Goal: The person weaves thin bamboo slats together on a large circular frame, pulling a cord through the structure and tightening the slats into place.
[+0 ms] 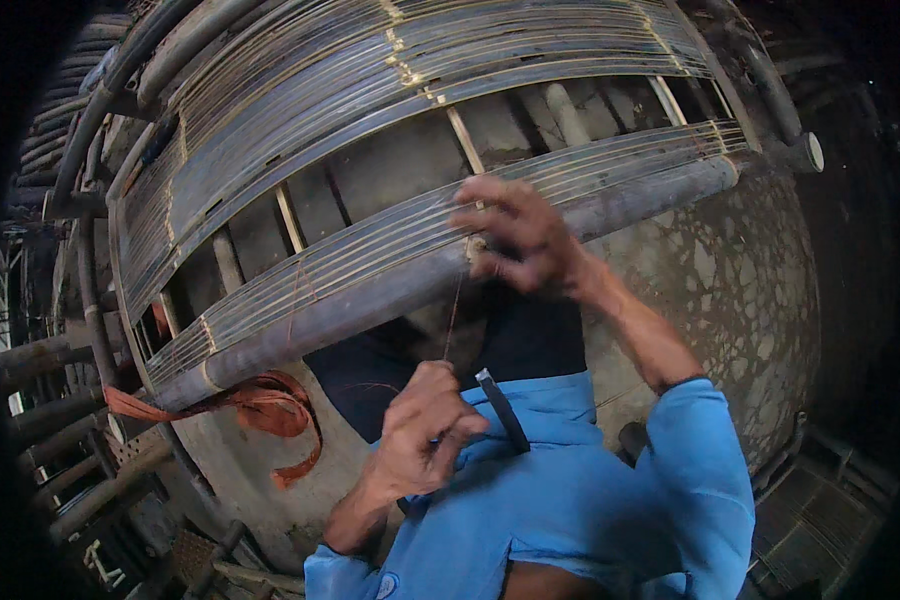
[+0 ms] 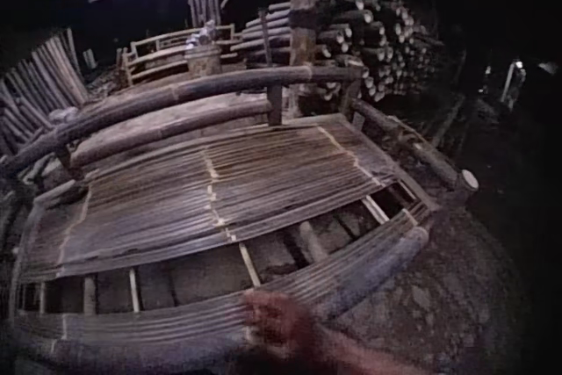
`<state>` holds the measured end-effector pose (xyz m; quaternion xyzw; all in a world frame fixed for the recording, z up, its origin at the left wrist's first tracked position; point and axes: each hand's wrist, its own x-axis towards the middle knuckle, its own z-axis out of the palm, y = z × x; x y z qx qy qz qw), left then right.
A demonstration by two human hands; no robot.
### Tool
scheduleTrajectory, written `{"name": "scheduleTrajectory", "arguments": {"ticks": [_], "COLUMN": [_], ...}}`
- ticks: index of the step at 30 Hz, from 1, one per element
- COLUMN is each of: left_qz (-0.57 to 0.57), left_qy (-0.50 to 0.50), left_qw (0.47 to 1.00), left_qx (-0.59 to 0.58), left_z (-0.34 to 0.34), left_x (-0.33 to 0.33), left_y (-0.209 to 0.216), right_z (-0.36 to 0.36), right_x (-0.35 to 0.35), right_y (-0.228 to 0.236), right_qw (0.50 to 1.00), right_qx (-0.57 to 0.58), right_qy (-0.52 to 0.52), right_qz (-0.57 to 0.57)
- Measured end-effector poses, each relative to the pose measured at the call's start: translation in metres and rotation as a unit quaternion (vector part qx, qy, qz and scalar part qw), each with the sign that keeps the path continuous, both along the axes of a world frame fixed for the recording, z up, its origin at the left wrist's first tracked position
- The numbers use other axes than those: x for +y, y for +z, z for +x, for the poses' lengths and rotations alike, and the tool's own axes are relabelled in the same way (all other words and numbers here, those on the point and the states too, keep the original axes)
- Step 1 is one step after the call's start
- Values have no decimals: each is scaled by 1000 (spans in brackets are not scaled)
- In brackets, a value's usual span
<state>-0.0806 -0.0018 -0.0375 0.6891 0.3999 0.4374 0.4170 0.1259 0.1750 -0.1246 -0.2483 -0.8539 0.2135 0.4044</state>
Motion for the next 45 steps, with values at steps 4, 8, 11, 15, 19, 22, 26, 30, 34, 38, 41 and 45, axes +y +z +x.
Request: {"name": "scheduleTrajectory", "arguments": {"ticks": [4, 8, 11, 15, 19, 22, 26, 30, 34, 38, 41, 45], "left_qz": [-5, 17, 11, -54, -94, -105, -120, -186, -218, -214, -259, -258], "left_qy": [-17, -15, -20, -29, 125, 374, 605, 649, 574, 553, 505, 459], "left_qw": [1000, 999, 998, 991, 985, 915, 749, 733, 789, 804, 822, 849], "left_qx": [21, 41, 58, 120, 78, 113, 242, -78, -21, 50, -47, -48], "left_z": [13, 15, 26, 26, 10, -39, -131, -175, -145, -152, -172, -165], "left_x": [6, -8, -25, -40, -58, -61, -84, -84, -54, -52, -71, -88], "left_y": [13, 12, 4, -17, -48, -73, -144, -188, -163, -175, -175, -123], "right_z": [-16, -4, 1, -14, -46, -51, -60, -56, -15, -39, -58, -70], "right_x": [-19, -45, -55, -23, 49, 60, 70, 74, 73, 64, 62, 72], "right_y": [0, -16, -9, 4, -20, -28, -33, -11, 51, 31, -5, -32], "right_qw": [991, 993, 988, 949, 992, 990, 990, 907, 836, 975, 985, 987], "right_qx": [40, -43, 0, -70, -77, -106, -131, 141, 231, -1, -91, -115], "right_qy": [130, 102, 109, 232, 84, 72, 47, -6, 43, 18, 80, 84], "right_qz": [-1, -29, -105, -203, -54, -56, -39, -397, -495, -221, -125, -75]}}
